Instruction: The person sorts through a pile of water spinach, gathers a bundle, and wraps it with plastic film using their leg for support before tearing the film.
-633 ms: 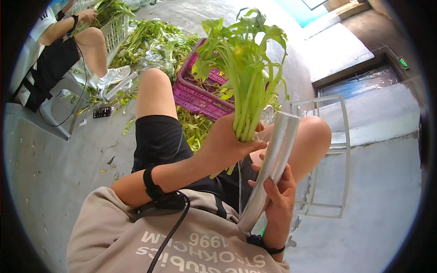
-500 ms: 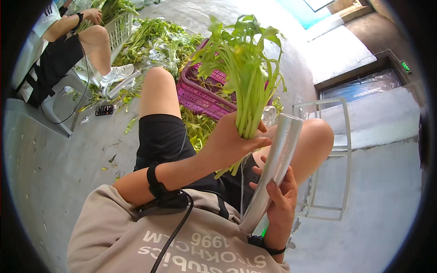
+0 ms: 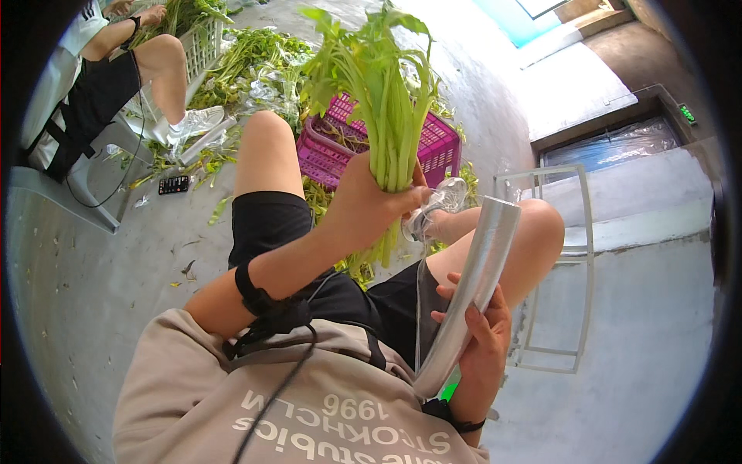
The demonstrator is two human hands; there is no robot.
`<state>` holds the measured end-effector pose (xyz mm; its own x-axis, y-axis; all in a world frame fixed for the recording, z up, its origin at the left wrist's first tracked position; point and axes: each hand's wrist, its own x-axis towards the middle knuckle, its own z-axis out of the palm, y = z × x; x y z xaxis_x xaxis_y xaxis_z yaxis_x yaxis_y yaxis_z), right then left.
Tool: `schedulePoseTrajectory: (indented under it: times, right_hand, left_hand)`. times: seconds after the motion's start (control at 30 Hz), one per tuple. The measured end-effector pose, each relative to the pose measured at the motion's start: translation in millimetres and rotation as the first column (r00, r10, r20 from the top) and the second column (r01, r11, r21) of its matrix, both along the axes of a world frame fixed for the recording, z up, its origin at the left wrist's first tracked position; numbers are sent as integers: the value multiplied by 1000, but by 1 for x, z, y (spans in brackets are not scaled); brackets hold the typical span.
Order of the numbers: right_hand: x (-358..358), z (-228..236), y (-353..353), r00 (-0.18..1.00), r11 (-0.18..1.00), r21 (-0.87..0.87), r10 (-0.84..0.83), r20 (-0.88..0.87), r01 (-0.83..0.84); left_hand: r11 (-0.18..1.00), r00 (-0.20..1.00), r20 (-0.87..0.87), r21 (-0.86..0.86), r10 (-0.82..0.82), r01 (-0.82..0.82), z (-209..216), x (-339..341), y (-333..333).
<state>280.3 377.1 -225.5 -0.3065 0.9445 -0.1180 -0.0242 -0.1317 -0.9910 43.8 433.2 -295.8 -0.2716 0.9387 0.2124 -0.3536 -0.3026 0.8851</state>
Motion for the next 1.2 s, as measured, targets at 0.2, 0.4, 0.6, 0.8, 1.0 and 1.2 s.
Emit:
schedulePoseTrajectory:
  times: [0.2, 0.4, 0.6, 0.8, 1.0, 1.2]
  right_hand:
    - [11, 0, 1, 992, 996, -85, 16, -121, -27]
    - [7, 0, 3, 983, 995, -84, 41, -178, -57]
    - [2, -4, 12, 961, 980, -193, -4, -276, -51]
    - [-4, -7, 22, 948, 962, -272, -97, -302, 12]
    - [-16, -2, 24, 932, 968, -249, -103, -347, 15]
    - [-22, 0, 23, 881, 968, -250, -149, -449, 37]
  left_hand:
    - [994, 976, -216, 106, 9, 15, 1, -12, 21]
    - [993, 991, -91, 54, -101, 106, -10, 0, 41]
    - [997, 991, -109, -12, -76, 75, -31, 13, 48]
    - [997, 990, -129, -64, -47, 39, -24, 2, 10]
    - [919, 932, 214, -206, -292, 336, -25, 19, -44]
    - [770, 622, 626, -55, -470, 636, -53, 42, -71]
